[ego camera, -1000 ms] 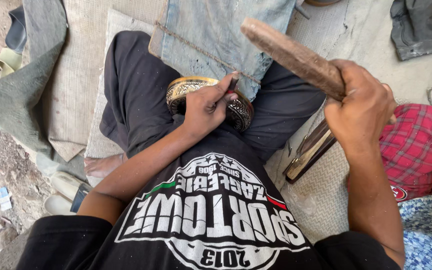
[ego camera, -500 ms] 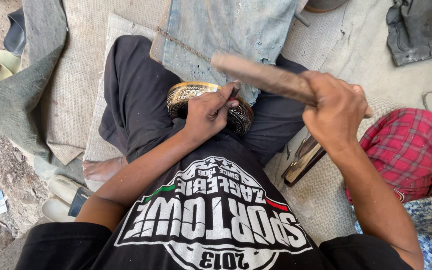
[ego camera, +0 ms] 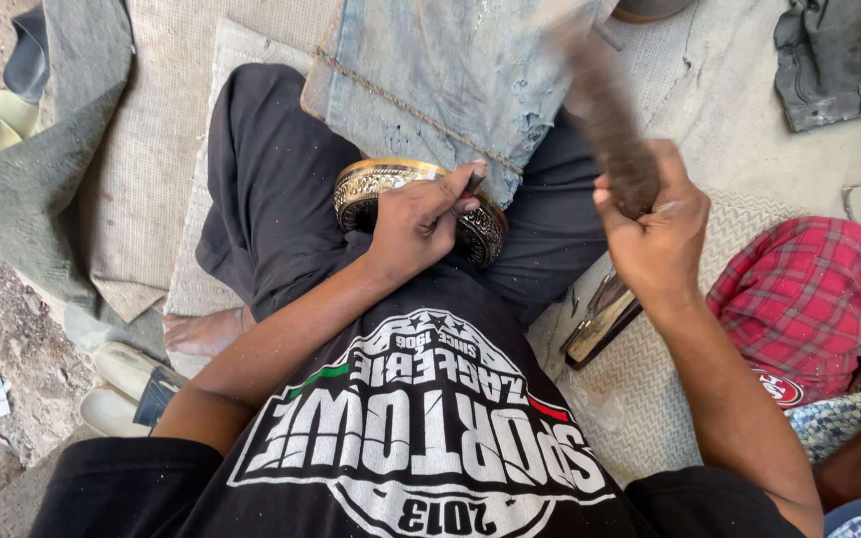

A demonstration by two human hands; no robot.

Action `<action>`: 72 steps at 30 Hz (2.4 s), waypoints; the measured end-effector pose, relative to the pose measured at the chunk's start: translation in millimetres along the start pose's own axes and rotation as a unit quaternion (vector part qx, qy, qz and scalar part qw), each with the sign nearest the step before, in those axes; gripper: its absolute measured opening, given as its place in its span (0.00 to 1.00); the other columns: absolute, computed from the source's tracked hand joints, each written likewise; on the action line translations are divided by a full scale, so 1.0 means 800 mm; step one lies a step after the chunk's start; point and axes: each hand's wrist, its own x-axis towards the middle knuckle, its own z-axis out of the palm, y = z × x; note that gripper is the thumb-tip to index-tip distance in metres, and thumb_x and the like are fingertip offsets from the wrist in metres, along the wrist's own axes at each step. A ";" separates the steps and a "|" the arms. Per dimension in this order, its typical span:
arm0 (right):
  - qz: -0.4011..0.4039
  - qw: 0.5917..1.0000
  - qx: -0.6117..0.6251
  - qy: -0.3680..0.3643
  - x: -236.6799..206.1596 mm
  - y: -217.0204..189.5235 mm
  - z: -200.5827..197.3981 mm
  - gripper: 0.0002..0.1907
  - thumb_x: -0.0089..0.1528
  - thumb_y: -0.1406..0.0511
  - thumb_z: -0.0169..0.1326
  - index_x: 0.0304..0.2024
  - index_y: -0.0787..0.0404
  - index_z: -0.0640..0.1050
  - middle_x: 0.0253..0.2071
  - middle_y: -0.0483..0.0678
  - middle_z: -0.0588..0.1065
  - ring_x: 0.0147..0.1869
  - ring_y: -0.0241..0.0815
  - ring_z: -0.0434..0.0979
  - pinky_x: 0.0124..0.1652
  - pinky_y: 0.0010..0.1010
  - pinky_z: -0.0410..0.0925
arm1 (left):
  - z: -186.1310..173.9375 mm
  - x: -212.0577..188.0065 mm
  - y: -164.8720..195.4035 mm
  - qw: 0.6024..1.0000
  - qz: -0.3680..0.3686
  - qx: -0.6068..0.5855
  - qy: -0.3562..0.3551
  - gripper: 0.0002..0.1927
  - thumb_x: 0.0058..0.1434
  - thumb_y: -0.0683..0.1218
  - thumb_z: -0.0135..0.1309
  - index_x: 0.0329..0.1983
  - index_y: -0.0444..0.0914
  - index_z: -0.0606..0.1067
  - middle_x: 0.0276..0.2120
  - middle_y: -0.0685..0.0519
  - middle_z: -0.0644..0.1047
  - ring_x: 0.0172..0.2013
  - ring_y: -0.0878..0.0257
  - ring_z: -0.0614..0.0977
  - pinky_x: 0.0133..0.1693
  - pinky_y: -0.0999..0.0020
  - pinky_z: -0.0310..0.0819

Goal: The person sits on a mat and uses a hammer and chisel to engrave a decorative pattern onto a metal bowl. They repeatedly strike the chisel against the bowl's surface while rotating it to work on different sections.

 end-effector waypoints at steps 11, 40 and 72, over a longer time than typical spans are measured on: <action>-0.051 0.994 -0.088 0.026 -0.004 -0.012 0.003 0.24 0.52 0.74 0.60 0.50 0.55 0.77 0.38 0.45 0.80 0.40 0.42 0.79 0.42 0.37 0.67 | 0.001 0.004 0.001 1.000 0.009 0.000 0.009 0.29 0.56 0.29 0.57 0.61 0.40 0.75 0.38 0.46 0.82 0.34 0.58 0.86 0.39 0.67 0.80; -0.067 0.959 -0.276 0.018 0.018 -0.025 -0.035 0.21 0.51 0.76 0.60 0.47 0.58 0.80 0.39 0.52 0.80 0.40 0.55 0.81 0.40 0.45 0.69 | 0.002 0.003 -0.001 0.997 -0.056 0.005 0.045 0.26 0.62 0.35 0.63 0.64 0.39 0.74 0.29 0.46 0.79 0.25 0.61 0.81 0.34 0.69 0.75; -0.012 1.000 0.010 -0.015 0.023 -0.034 -0.012 0.21 0.57 0.73 0.58 0.53 0.55 0.75 0.41 0.44 0.81 0.44 0.41 0.82 0.45 0.33 0.69 | -0.003 0.003 -0.001 0.999 -0.019 -0.025 0.037 0.27 0.58 0.29 0.58 0.61 0.35 0.75 0.39 0.45 0.83 0.34 0.59 0.87 0.40 0.68 0.80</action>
